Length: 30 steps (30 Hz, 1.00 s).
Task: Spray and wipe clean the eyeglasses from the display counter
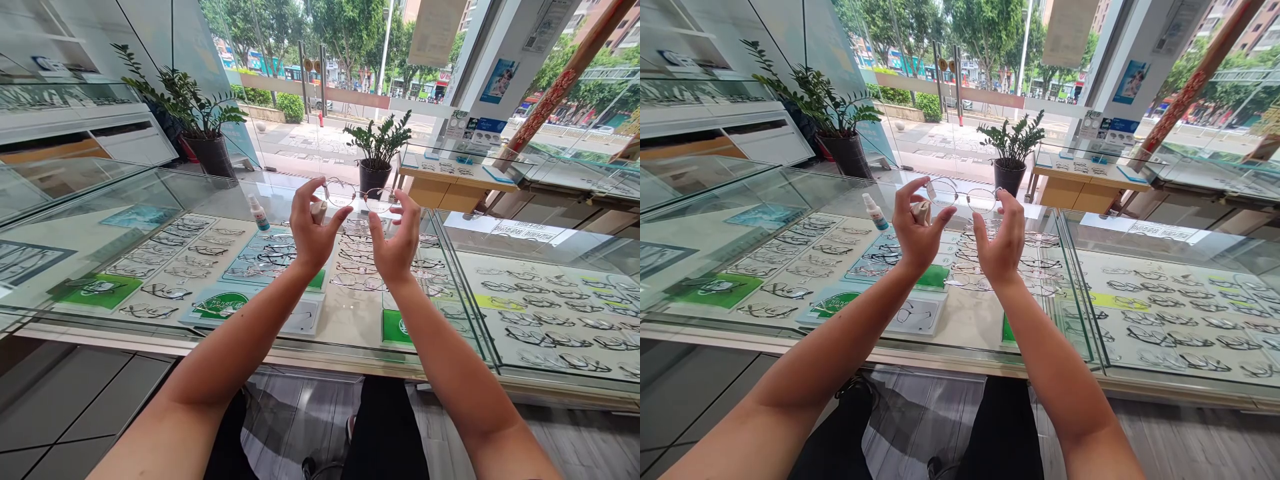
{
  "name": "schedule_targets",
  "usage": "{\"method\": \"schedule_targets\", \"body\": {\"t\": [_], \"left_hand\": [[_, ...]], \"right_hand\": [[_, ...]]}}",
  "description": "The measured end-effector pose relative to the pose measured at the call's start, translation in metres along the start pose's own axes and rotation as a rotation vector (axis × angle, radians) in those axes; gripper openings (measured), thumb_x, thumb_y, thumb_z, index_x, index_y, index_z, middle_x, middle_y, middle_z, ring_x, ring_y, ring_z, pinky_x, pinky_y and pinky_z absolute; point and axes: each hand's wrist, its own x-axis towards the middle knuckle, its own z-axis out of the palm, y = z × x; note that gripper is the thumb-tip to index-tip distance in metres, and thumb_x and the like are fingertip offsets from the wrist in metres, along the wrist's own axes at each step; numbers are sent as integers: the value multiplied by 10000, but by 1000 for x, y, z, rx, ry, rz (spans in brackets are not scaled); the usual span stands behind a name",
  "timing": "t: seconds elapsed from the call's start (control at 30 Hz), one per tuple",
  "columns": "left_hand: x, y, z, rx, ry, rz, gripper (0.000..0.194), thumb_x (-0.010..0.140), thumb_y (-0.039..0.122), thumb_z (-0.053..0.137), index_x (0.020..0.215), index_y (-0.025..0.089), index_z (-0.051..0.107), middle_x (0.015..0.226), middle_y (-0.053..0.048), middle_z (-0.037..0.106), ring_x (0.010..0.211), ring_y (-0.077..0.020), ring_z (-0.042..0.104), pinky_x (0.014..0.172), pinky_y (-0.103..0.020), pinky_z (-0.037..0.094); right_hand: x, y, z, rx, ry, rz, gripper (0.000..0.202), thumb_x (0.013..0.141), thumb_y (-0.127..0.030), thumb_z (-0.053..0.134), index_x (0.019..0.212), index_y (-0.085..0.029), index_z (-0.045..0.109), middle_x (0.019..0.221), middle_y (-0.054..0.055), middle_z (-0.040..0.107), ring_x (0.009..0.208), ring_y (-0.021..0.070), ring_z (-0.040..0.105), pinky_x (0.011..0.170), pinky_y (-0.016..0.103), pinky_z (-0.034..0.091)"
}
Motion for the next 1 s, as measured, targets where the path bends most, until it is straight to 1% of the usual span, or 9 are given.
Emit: {"method": "schedule_targets", "body": {"t": [0.13, 0.23, 0.33, 0.4, 0.53, 0.7, 0.77, 0.9, 1.0], "left_hand": [[-1, -2, 1, 11, -1, -26, 647, 901, 629, 875, 1406, 288, 657, 1348, -104, 739, 1072, -252, 713, 885, -393, 591], [-1, -4, 3, 4, 5, -18, 605, 934, 614, 850, 1400, 281, 658, 1356, -105, 741, 1131, -260, 724, 942, -409, 600], [-1, -6, 5, -9, -3, -5, 594, 941, 600, 847, 1405, 282, 655, 1370, -102, 743, 1189, -267, 727, 993, -419, 602], [-1, -8, 5, -6, -15, -1, 596, 939, 587, 854, 1416, 292, 651, 1389, -103, 744, 1163, -260, 730, 990, -419, 603], [-2, -9, 5, 4, -14, 4, 613, 940, 557, 858, 1452, 312, 628, 1424, -104, 741, 1073, -245, 721, 953, -426, 608], [-2, -11, 5, -7, 1, -3, 616, 929, 554, 873, 1444, 317, 634, 1421, -100, 739, 1068, -242, 717, 958, -427, 610], [-2, -13, 5, -24, -18, -11, 606, 930, 560, 872, 1436, 318, 641, 1410, -99, 740, 1114, -249, 729, 997, -432, 611], [-3, -18, 7, -80, -77, -37, 587, 952, 556, 854, 1439, 307, 639, 1398, -104, 737, 1296, -274, 722, 1085, -429, 604], [-2, -22, 8, -138, -104, -73, 598, 954, 546, 858, 1455, 314, 628, 1416, -110, 733, 1351, -276, 712, 1089, -409, 611]], "right_hand": [[0, 0, 0, 14, -4, 9, 518, 1078, -491, 636, 1557, -346, 504, 1469, 116, 645, 1239, 300, 682, 1047, 557, 615], [3, 1, 0, 51, 20, 46, 494, 1085, -513, 609, 1535, -322, 541, 1451, 123, 656, 1326, 307, 664, 1076, 559, 605], [7, 4, -1, 93, 66, 97, 363, 1124, -494, 533, 1395, -284, 653, 1356, 116, 719, 1278, 273, 703, 995, 486, 638], [9, 6, -1, 104, 84, 118, 319, 1142, -468, 502, 1301, -270, 695, 1279, 102, 760, 1214, 241, 736, 957, 440, 651], [10, 7, 0, 186, 81, 146, 280, 1137, -431, 534, 1274, -253, 702, 1253, 95, 787, 1196, 211, 762, 1010, 413, 650], [11, 4, -1, 250, 54, 217, 306, 1118, -455, 559, 1262, -235, 716, 1264, 102, 787, 1207, 217, 761, 1063, 440, 638], [12, 4, -1, 285, 50, 266, 315, 1103, -469, 574, 1247, -233, 726, 1253, 103, 789, 1196, 222, 763, 1069, 454, 638], [14, 6, -1, 337, 37, 321, 323, 1081, -489, 593, 1210, -230, 737, 1218, 97, 798, 1177, 218, 765, 1070, 449, 639], [15, 5, -1, 362, -4, 346, 337, 1061, -519, 608, 1182, -227, 726, 1201, 95, 808, 1162, 215, 775, 1063, 435, 644]]}}
